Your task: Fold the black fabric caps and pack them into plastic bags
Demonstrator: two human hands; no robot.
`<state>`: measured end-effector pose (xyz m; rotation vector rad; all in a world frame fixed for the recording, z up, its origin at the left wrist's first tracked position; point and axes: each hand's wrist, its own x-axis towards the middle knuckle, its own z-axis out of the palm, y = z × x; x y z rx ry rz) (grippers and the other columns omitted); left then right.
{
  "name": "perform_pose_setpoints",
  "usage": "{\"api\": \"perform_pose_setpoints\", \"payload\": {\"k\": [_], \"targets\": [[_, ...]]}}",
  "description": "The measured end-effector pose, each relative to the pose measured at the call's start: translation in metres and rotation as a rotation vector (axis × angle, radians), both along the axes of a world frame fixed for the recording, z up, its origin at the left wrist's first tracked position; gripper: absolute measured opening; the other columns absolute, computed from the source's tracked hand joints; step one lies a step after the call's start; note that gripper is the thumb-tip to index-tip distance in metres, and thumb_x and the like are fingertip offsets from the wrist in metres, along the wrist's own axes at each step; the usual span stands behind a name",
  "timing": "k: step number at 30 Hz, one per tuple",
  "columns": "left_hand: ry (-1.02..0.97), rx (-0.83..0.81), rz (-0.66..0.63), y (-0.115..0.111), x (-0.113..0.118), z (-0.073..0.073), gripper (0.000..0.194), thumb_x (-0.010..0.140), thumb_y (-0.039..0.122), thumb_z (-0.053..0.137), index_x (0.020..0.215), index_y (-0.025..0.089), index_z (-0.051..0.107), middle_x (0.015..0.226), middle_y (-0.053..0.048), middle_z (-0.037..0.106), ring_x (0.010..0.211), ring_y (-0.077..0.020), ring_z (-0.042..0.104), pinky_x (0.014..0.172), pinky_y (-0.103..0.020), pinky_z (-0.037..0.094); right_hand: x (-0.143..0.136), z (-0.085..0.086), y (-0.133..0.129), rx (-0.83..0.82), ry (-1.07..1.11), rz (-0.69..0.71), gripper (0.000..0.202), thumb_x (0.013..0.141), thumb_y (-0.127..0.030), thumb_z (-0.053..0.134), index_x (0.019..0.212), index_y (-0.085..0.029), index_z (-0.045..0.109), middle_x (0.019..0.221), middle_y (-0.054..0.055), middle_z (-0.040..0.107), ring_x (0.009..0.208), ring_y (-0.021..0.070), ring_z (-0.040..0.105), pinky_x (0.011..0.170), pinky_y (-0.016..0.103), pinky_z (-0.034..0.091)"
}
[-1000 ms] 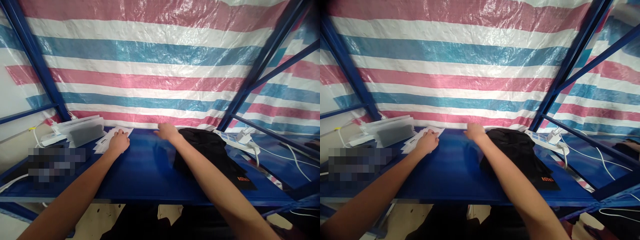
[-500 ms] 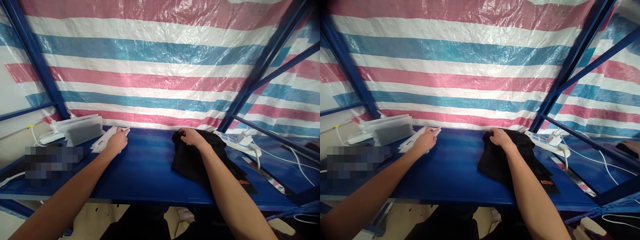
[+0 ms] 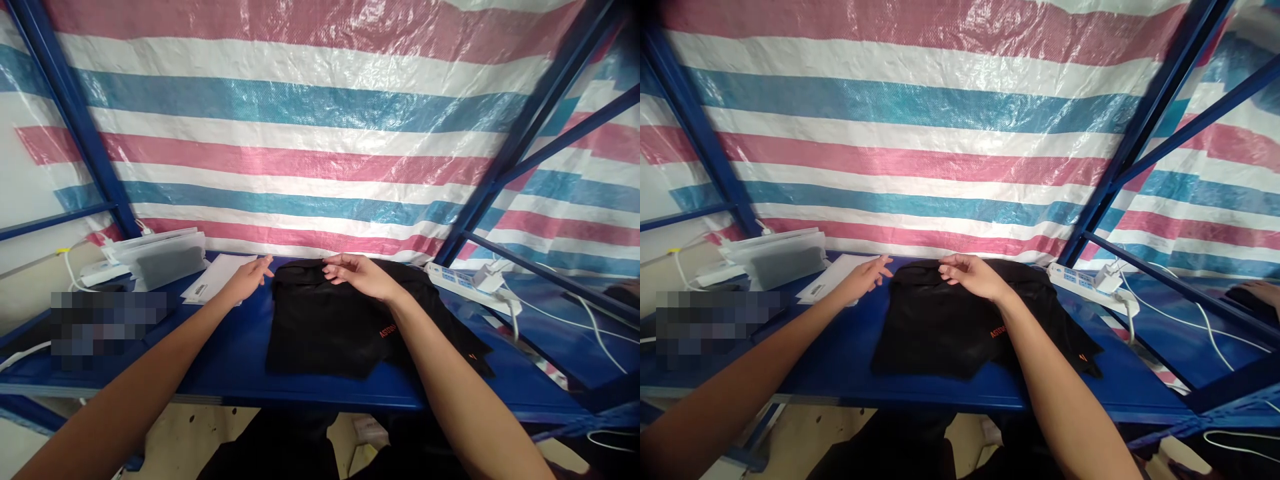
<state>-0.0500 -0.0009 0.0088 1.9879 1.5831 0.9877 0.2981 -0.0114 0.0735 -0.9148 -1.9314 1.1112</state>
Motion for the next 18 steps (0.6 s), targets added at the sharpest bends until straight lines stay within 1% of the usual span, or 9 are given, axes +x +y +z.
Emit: {"api": "perform_pose_setpoints", "payload": {"k": [3,5,8,10,12,13,15,16,18], "targets": [[0.047,0.001,-0.067,-0.002,0.003,-0.004,0.077,0.092,0.070,0.070,0.153,0.024,0.064,0.134,-0.012,0.075,0.097,-0.0280,0.074,0.086,-0.038,0.060,0.006,-0.009,0.009,0.218,-0.337,-0.151,0.027,0.097,-0.047,0.076,0.104,-0.022,0.082,0.094,0.008,0.081,0.086,0.0251,0.077,0.081,0.038,0.063],[0.114,0.036,-0.109,-0.002,0.005,-0.008,0.081,0.086,0.061,0.080,0.155,0.024,0.062,0.140,-0.012,0.070,0.100,-0.0273,0.073,0.092,-0.040,0.061,0.012,-0.012,0.013,0.289,-0.542,-0.235,0.019,0.097,-0.040,0.075,0.092,-0.023,0.081,0.086,0.007,0.080,0.080,0.0253,0.075,0.076,0.037,0.061],[0.178,0.054,-0.103,0.002,0.006,-0.011,0.068,0.091,0.048,0.076,0.152,0.022,0.064,0.138,-0.012,0.067,0.099,-0.0258,0.072,0.097,-0.041,0.060,0.018,-0.012,0.012,0.103,-0.608,-0.090,0.014,0.093,-0.036,0.079,0.089,-0.022,0.080,0.083,0.007,0.081,0.078,0.0240,0.076,0.072,0.033,0.060],[0.243,0.083,-0.044,0.004,0.003,-0.011,0.062,0.093,0.038,0.073,0.153,0.022,0.064,0.143,-0.012,0.064,0.104,-0.0271,0.072,0.101,-0.041,0.060,0.018,-0.010,0.010,-0.103,-0.473,0.105,0.023,0.091,-0.042,0.082,0.099,-0.021,0.081,0.094,0.009,0.083,0.083,0.0232,0.078,0.074,0.032,0.062],[0.339,0.146,0.044,0.005,-0.002,-0.007,0.058,0.095,0.026,0.066,0.152,0.022,0.065,0.149,-0.013,0.061,0.120,-0.0315,0.068,0.108,-0.043,0.057,0.016,-0.008,0.011,-0.233,-0.314,0.198,0.039,0.092,-0.054,0.080,0.109,-0.019,0.079,0.104,0.012,0.084,0.085,0.0231,0.080,0.072,0.033,0.064],[0.386,0.189,0.087,0.004,-0.003,-0.003,0.056,0.095,0.021,0.062,0.151,0.021,0.066,0.151,-0.013,0.060,0.129,-0.0336,0.064,0.112,-0.044,0.054,0.015,-0.008,0.013,-0.236,-0.261,0.170,0.043,0.094,-0.058,0.077,0.112,-0.018,0.078,0.105,0.012,0.083,0.081,0.0227,0.079,0.068,0.032,0.063],[0.432,0.277,0.116,-0.003,0.001,0.008,0.051,0.098,0.017,0.054,0.147,0.021,0.070,0.149,-0.013,0.062,0.139,-0.0349,0.058,0.119,-0.045,0.049,0.015,-0.011,0.020,-0.093,-0.245,-0.028,0.039,0.100,-0.056,0.071,0.108,-0.018,0.076,0.097,0.011,0.082,0.072,0.0206,0.076,0.062,0.030,0.059],[0.422,0.309,0.088,-0.009,0.008,0.014,0.047,0.102,0.019,0.051,0.144,0.022,0.071,0.146,-0.013,0.065,0.139,-0.0345,0.058,0.120,-0.045,0.048,0.016,-0.014,0.025,0.026,-0.283,-0.157,0.034,0.102,-0.051,0.069,0.103,-0.018,0.076,0.092,0.009,0.081,0.069,0.0198,0.074,0.062,0.029,0.056],[0.357,0.336,-0.081,-0.030,0.031,0.029,0.041,0.109,0.031,0.049,0.141,0.023,0.074,0.137,-0.011,0.071,0.132,-0.0323,0.063,0.118,-0.045,0.049,0.016,-0.022,0.033,0.232,-0.411,-0.364,0.025,0.105,-0.041,0.066,0.099,-0.019,0.076,0.085,0.007,0.079,0.070,0.0201,0.072,0.066,0.029,0.053]]}}
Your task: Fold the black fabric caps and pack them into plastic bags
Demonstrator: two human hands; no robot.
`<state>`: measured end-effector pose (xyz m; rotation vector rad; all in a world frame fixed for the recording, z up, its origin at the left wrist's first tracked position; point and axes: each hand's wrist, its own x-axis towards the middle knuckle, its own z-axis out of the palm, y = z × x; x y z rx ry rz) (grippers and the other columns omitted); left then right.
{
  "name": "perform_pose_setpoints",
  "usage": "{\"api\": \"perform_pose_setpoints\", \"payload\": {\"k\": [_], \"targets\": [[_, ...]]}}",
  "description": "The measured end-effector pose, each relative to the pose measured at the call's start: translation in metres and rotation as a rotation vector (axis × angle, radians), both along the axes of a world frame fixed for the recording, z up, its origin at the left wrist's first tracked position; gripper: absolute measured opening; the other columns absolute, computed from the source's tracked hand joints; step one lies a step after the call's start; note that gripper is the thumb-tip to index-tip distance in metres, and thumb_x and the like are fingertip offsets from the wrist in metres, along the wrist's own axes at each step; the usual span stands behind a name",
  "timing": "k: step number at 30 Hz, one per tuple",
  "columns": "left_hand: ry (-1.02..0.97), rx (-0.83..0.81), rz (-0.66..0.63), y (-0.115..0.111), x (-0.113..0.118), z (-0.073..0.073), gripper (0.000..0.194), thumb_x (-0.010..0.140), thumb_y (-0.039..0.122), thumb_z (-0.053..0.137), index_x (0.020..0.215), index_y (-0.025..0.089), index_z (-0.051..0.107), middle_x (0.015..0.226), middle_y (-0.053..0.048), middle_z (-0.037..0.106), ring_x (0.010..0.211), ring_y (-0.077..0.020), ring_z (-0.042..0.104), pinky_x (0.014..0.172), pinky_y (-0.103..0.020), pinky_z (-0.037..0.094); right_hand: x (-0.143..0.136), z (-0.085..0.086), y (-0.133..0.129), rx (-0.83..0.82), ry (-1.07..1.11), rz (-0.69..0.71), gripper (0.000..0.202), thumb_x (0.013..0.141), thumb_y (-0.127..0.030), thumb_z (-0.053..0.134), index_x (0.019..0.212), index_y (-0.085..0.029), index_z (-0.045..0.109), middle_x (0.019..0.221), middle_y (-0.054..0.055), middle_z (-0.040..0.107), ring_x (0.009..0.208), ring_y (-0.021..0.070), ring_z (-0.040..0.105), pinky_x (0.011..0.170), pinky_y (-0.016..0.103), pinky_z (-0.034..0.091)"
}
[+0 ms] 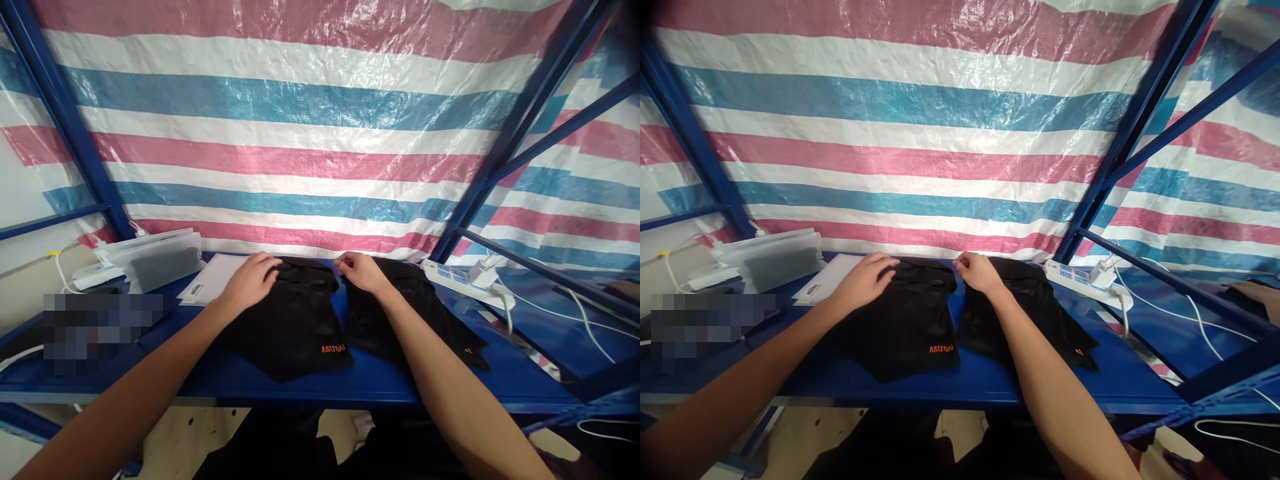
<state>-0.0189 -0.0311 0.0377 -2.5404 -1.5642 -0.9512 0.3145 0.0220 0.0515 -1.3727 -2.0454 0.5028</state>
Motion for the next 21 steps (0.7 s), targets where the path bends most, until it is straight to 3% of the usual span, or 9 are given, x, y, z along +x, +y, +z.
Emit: {"api": "perform_pose_setpoints", "payload": {"k": [3,4,6,7,9,12,15,18,21], "targets": [[0.047,-0.137,-0.386,-0.047,0.051,0.015,0.040,0.111,0.052,0.054,0.132,0.029,0.079,0.118,-0.009,0.077,0.113,-0.0289,0.072,0.102,-0.041,0.056,-0.002,-0.014,0.007,0.063,-0.185,-0.074,0.024,0.106,-0.042,0.068,0.109,-0.020,0.076,0.088,0.008,0.079,0.079,0.0239,0.074,0.072,0.031,0.052],[0.062,-0.166,-0.463,-0.064,0.069,0.017,0.042,0.110,0.058,0.056,0.130,0.031,0.080,0.115,-0.009,0.077,0.110,-0.0283,0.074,0.097,-0.040,0.058,-0.004,-0.018,0.007,0.048,-0.212,-0.069,0.028,0.105,-0.045,0.068,0.115,-0.020,0.076,0.091,0.008,0.080,0.082,0.0250,0.075,0.074,0.032,0.052],[0.121,-0.176,-0.492,-0.095,0.098,0.016,0.057,0.098,0.074,0.068,0.133,0.030,0.078,0.110,-0.010,0.076,0.102,-0.0295,0.075,0.084,-0.039,0.059,-0.009,-0.026,0.006,0.018,-0.227,-0.048,0.034,0.104,-0.048,0.071,0.123,-0.020,0.073,0.094,0.008,0.079,0.084,0.0251,0.074,0.076,0.032,0.052],[0.177,-0.168,-0.484,-0.106,0.109,0.014,0.059,0.094,0.075,0.072,0.130,0.029,0.078,0.107,-0.010,0.075,0.098,-0.0301,0.075,0.078,-0.039,0.059,-0.012,-0.029,0.006,0.001,-0.219,-0.039,0.037,0.101,-0.047,0.074,0.126,-0.020,0.072,0.094,0.008,0.078,0.083,0.0243,0.073,0.077,0.032,0.053],[0.285,-0.166,-0.423,-0.121,0.123,0.009,0.042,0.098,0.060,0.074,0.119,0.024,0.080,0.105,-0.010,0.074,0.095,-0.0306,0.076,0.071,-0.037,0.058,-0.017,-0.032,0.005,-0.027,-0.179,-0.029,0.041,0.096,-0.037,0.081,0.130,-0.019,0.069,0.092,0.005,0.075,0.081,0.0214,0.071,0.077,0.030,0.053],[0.308,-0.196,-0.389,-0.125,0.129,0.005,0.018,0.104,0.028,0.063,0.100,0.020,0.079,0.103,-0.009,0.073,0.086,-0.0263,0.076,0.069,-0.035,0.057,-0.020,-0.031,0.003,-0.071,-0.062,-0.047,0.044,0.090,-0.021,0.080,0.131,-0.019,0.064,0.089,0.000,0.070,0.073,0.0166,0.068,0.070,0.026,0.054],[0.001,-0.250,-0.434,-0.122,0.127,0.008,0.019,0.099,0.014,0.060,0.102,0.020,0.078,0.100,-0.005,0.075,0.077,-0.0185,0.073,0.071,-0.030,0.057,-0.013,-0.017,0.001,-0.138,0.062,-0.033,0.046,0.089,-0.015,0.074,0.133,-0.023,0.062,0.080,-0.006,0.061,0.056,0.0120,0.063,0.055,0.021,0.052],[-0.433,-0.323,-0.457,-0.125,0.116,0.016,0.019,0.102,0.019,0.060,0.110,0.022,0.077,0.105,-0.004,0.076,0.082,-0.0155,0.074,0.073,-0.025,0.059,-0.002,0.009,0.001,-0.136,0.109,0.011,0.034,0.089,-0.012,0.074,0.122,-0.023,0.071,0.077,-0.006,0.058,0.048,0.0091,0.061,0.045,0.018,0.049],[-0.624,-0.379,-0.371,-0.130,0.090,0.022,0.017,0.104,0.034,0.066,0.112,0.025,0.078,0.109,-0.005,0.077,0.093,-0.0184,0.076,0.079,-0.025,0.060,-0.007,0.040,0.009,-0.136,0.111,0.048,0.018,0.087,-0.013,0.081,0.105,-0.017,0.079,0.085,0.002,0.068,0.051,0.0107,0.067,0.046,0.020,0.054]]}}
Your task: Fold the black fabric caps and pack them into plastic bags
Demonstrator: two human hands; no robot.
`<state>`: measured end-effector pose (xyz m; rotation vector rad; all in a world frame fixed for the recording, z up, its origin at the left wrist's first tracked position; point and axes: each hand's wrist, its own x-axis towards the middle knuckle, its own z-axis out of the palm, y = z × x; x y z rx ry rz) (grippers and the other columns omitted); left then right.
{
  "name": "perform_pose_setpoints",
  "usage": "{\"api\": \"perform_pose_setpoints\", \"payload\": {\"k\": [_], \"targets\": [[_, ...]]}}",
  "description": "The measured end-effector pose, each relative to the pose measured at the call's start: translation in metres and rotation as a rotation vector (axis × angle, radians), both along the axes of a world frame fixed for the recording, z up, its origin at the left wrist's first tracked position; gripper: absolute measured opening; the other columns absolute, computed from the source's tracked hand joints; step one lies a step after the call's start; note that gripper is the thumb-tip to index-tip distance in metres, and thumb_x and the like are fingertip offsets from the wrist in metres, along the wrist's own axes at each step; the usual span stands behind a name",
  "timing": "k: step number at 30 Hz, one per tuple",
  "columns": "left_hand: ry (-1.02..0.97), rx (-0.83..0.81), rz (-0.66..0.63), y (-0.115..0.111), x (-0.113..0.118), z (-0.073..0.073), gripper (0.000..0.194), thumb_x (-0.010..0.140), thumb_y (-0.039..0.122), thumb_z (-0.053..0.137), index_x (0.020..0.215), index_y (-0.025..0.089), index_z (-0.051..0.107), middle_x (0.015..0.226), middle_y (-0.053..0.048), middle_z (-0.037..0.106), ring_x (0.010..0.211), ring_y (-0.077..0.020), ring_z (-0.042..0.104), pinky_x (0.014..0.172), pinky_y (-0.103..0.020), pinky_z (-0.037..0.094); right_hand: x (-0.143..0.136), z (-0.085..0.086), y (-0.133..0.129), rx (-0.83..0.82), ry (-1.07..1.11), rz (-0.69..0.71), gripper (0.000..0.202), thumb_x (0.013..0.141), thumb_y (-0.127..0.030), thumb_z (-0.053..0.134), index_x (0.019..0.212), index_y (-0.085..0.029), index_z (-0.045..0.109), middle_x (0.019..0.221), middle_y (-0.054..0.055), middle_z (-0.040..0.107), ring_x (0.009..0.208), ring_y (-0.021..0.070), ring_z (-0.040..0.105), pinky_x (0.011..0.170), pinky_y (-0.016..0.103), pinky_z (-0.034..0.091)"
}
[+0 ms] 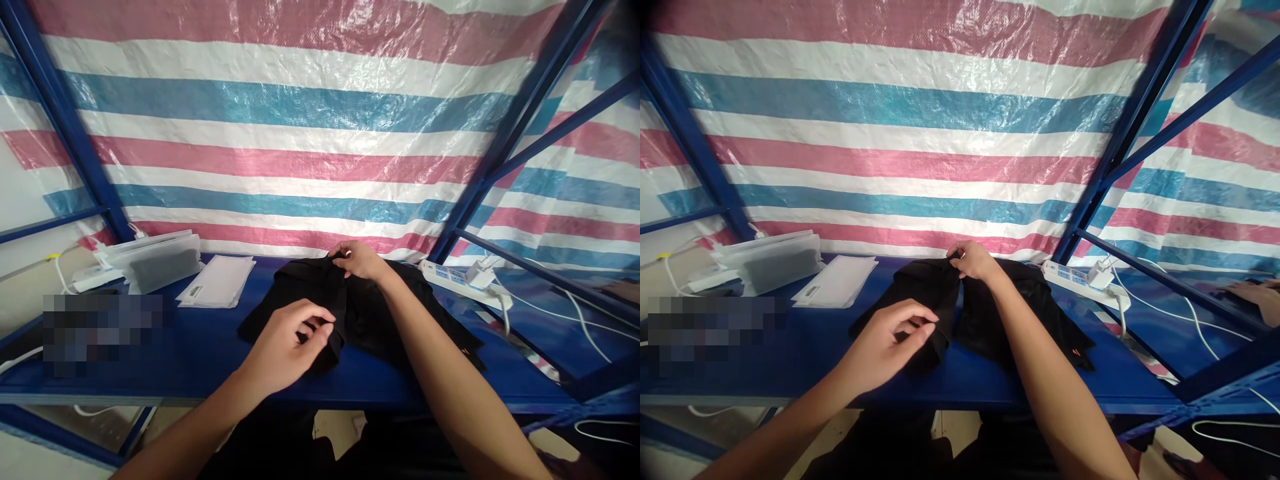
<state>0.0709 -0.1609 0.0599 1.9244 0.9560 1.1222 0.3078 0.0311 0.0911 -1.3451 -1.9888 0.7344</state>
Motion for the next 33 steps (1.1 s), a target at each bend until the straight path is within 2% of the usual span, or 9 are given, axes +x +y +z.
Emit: {"api": "perform_pose_setpoints", "payload": {"k": [5,9,13,17,20,23,27,29,33], "targets": [[0.073,-0.125,0.311,0.005,-0.069,-0.013,0.035,0.100,0.060,0.069,0.105,0.026,0.076,0.092,-0.001,0.075,0.082,-0.0201,0.071,0.071,-0.029,0.052,-0.071,0.021,0.026,0.005,-0.152,0.099,0.021,0.080,-0.011,0.088,0.100,-0.015,0.082,0.091,0.006,0.078,0.051,0.0130,0.069,0.045,0.020,0.052],[0.356,0.002,0.564,0.021,-0.116,-0.039,0.038,0.100,0.060,0.065,0.087,0.025,0.067,0.081,0.000,0.069,0.075,-0.0208,0.064,0.071,-0.033,0.046,-0.137,-0.012,0.040,-0.047,-0.271,0.097,0.024,0.082,-0.009,0.082,0.105,-0.016,0.084,0.088,0.010,0.082,0.058,0.0222,0.075,0.060,0.030,0.061],[0.625,0.112,0.615,0.030,-0.136,-0.056,0.030,0.100,0.048,0.063,0.082,0.025,0.060,0.091,-0.004,0.072,0.092,-0.0284,0.067,0.080,-0.039,0.049,-0.154,-0.053,0.042,0.017,-0.227,0.135,0.020,0.092,-0.012,0.075,0.109,-0.018,0.084,0.110,0.010,0.085,0.099,0.0278,0.082,0.092,0.034,0.063],[0.585,0.343,0.533,0.029,-0.131,-0.051,0.028,0.105,0.042,0.058,0.084,0.024,0.062,0.137,-0.011,0.069,0.129,-0.0343,0.063,0.109,-0.050,0.050,-0.134,-0.062,0.046,0.148,-0.141,0.118,0.033,0.104,-0.013,0.058,0.130,-0.020,0.077,0.124,0.008,0.082,0.108,0.0213,0.078,0.100,0.033,0.060],[0.562,0.302,0.294,0.022,-0.120,-0.040,0.030,0.113,0.044,0.050,0.127,0.027,0.071,0.160,-0.008,0.060,0.145,-0.0296,0.058,0.121,-0.045,0.048,-0.117,-0.064,0.051,0.341,-0.211,0.018,0.031,0.105,-0.021,0.060,0.130,-0.018,0.078,0.133,0.013,0.078,0.122,0.0272,0.073,0.111,0.040,0.054],[0.706,0.222,0.067,0.010,-0.110,-0.038,0.058,0.114,0.056,0.049,0.169,0.037,0.045,0.175,-0.003,0.047,0.161,-0.0300,0.045,0.131,-0.047,0.039,-0.111,-0.077,0.054,0.343,-0.399,0.002,0.045,0.108,-0.040,0.061,0.148,-0.020,0.070,0.155,0.015,0.066,0.148,0.0353,0.056,0.126,0.049,0.041],[0.888,0.245,-0.026,-0.016,-0.091,-0.056,0.111,0.092,0.079,0.072,0.179,0.034,0.022,0.184,-0.008,0.025,0.169,-0.0412,0.025,0.137,-0.062,0.024,-0.114,-0.095,0.055,0.199,-0.505,0.049,0.059,0.115,-0.057,0.043,0.163,-0.025,0.057,0.171,0.012,0.051,0.162,0.0371,0.041,0.133,0.056,0.029],[0.962,0.258,0.019,-0.032,-0.078,-0.070,0.124,0.084,0.069,0.086,0.180,0.033,0.017,0.184,-0.010,0.021,0.169,-0.0439,0.024,0.136,-0.066,0.024,-0.113,-0.095,0.056,0.195,-0.482,0.022,0.060,0.116,-0.056,0.040,0.164,-0.022,0.055,0.170,0.014,0.052,0.161,0.0372,0.043,0.132,0.055,0.031],[1.083,0.261,0.143,-0.054,-0.068,-0.084,0.091,0.095,0.015,0.070,0.174,0.042,0.036,0.181,-0.005,0.032,0.163,-0.0413,0.040,0.124,-0.065,0.044,-0.098,-0.072,0.059,0.218,-0.396,-0.123,0.056,0.116,-0.048,0.042,0.160,-0.016,0.056,0.159,0.020,0.062,0.150,0.0379,0.056,0.125,0.052,0.041]]}}
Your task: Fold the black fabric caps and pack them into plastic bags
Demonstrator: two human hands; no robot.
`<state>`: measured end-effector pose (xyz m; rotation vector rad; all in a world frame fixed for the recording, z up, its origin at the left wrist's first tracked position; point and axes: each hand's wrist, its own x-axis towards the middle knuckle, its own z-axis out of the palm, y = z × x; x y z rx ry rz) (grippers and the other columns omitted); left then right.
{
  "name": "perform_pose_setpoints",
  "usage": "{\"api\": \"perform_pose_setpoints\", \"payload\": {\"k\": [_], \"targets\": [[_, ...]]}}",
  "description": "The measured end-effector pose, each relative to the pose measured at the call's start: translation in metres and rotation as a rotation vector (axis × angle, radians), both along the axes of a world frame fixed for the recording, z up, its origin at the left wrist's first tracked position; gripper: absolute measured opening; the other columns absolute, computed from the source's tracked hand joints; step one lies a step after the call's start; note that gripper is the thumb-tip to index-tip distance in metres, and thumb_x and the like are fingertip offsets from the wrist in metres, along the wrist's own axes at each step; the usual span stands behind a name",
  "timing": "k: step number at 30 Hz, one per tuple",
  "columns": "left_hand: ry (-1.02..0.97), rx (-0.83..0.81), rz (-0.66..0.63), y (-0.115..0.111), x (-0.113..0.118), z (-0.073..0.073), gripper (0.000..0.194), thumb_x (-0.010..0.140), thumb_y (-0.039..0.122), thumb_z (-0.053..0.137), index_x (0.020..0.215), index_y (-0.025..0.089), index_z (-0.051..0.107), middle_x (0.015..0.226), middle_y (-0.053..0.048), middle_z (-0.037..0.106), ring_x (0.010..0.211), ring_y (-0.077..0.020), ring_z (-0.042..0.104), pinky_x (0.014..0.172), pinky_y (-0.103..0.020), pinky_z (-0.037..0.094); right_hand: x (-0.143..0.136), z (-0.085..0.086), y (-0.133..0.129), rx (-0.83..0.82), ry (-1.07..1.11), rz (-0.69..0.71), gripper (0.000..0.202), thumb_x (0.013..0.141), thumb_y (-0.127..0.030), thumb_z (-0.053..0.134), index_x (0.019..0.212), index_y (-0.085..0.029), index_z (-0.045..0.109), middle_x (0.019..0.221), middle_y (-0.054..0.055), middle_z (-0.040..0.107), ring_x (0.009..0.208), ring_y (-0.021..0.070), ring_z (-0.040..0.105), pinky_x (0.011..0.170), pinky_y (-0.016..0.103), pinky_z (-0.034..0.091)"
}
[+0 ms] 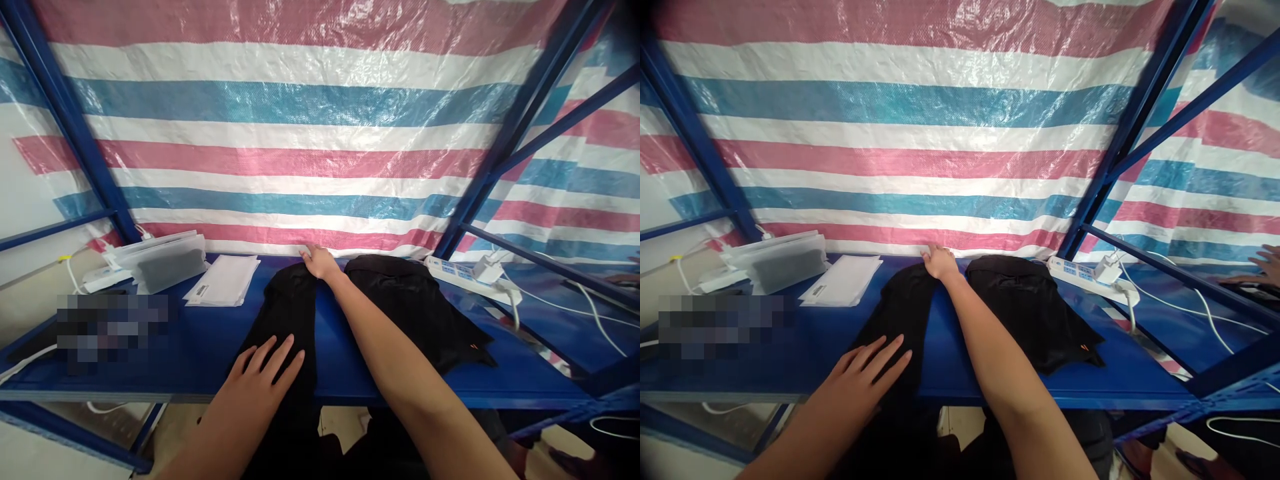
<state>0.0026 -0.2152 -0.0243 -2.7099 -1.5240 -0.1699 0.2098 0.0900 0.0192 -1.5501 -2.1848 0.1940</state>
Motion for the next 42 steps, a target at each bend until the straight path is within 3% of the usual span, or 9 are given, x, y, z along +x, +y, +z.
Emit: {"api": "perform_pose_setpoints", "payload": {"k": [6,10,13,20,25,31,35,38,42], "targets": [[-0.284,-0.245,-0.179,0.016,-0.035,0.081,0.056,0.094,0.021,0.067,0.142,0.048,0.075,0.139,-0.004,0.078,0.118,-0.0328,0.079,0.101,-0.044,0.062,0.016,0.045,-0.020,0.053,0.392,0.072,0.038,0.113,-0.041,0.058,0.136,-0.013,0.069,0.134,0.018,0.076,0.120,0.0276,0.074,0.107,0.039,0.056],[-0.358,-0.297,-0.183,0.071,-0.040,0.152,0.045,0.098,0.041,0.069,0.143,0.045,0.074,0.129,-0.002,0.082,0.116,-0.0330,0.078,0.100,-0.043,0.061,0.008,0.055,-0.062,-0.336,0.659,0.393,0.055,0.114,-0.060,0.048,0.136,-0.014,0.067,0.110,0.014,0.081,0.090,0.0227,0.078,0.082,0.032,0.063],[-0.422,-0.333,-0.121,0.129,-0.035,0.168,0.063,0.088,0.057,0.079,0.147,0.037,0.071,0.132,-0.007,0.080,0.119,-0.0381,0.077,0.094,-0.043,0.062,0.011,0.054,-0.085,-0.613,0.872,0.502,0.078,0.111,-0.075,0.038,0.165,-0.019,0.043,0.109,0.012,0.082,0.087,0.0224,0.080,0.076,0.030,0.065],[-0.521,-0.303,0.020,0.215,-0.034,0.105,0.069,0.083,0.057,0.083,0.142,0.023,0.070,0.130,-0.014,0.080,0.119,-0.0376,0.075,0.100,-0.045,0.059,0.025,0.021,-0.073,-0.812,0.932,0.400,0.080,0.094,-0.044,0.087,0.161,-0.026,0.047,0.113,0.008,0.080,0.081,0.0185,0.079,0.070,0.029,0.069],[-0.497,0.074,-0.016,0.196,-0.021,0.075,0.040,0.103,0.050,0.061,0.125,0.022,0.079,0.134,-0.014,0.076,0.128,-0.0358,0.069,0.116,-0.051,0.051,0.014,-0.004,-0.063,-0.761,0.957,0.221,0.064,0.089,-0.020,0.088,0.145,-0.019,0.058,0.106,0.007,0.078,0.071,0.0152,0.076,0.056,0.024,0.066],[-0.251,-0.119,-0.213,0.161,-0.009,0.054,0.061,0.112,0.060,0.045,0.164,0.029,0.054,0.173,-0.009,0.049,0.160,-0.0351,0.044,0.132,-0.051,0.034,0.015,-0.001,-0.058,-0.621,0.648,0.084,0.079,0.086,-0.033,0.092,0.152,-0.016,0.052,0.105,0.013,0.078,0.076,0.0245,0.079,0.061,0.035,0.069],[-0.166,-0.092,-0.188,0.164,-0.010,0.029,0.074,0.115,0.064,0.034,0.176,0.023,0.033,0.185,-0.014,0.022,0.172,-0.0355,0.019,0.139,-0.056,0.013,0.021,0.014,-0.063,-0.150,0.178,-0.052,0.079,0.087,-0.044,0.091,0.150,-0.012,0.056,0.136,0.026,0.068,0.113,0.0384,0.076,0.095,0.052,0.065],[-0.149,-0.116,-0.146,0.174,-0.006,0.026,0.078,0.113,0.068,0.035,0.177,0.025,0.030,0.186,-0.014,0.016,0.172,-0.0373,0.016,0.138,-0.058,0.016,0.022,0.023,-0.073,0.121,0.132,0.136,0.054,0.103,-0.044,0.073,0.148,-0.015,0.062,0.141,0.022,0.068,0.132,0.0362,0.068,0.114,0.051,0.054],[-0.182,-0.120,-0.155,0.190,0.002,0.038,0.082,0.109,0.068,0.048,0.178,0.030,0.026,0.185,-0.014,0.021,0.169,-0.0411,0.023,0.133,-0.063,0.022,0.023,0.021,-0.079,-0.011,0.192,0.568,0.068,0.101,-0.062,0.073,0.156,-0.024,0.062,0.154,0.014,0.065,0.146,0.0319,0.059,0.124,0.045,0.046]]}}
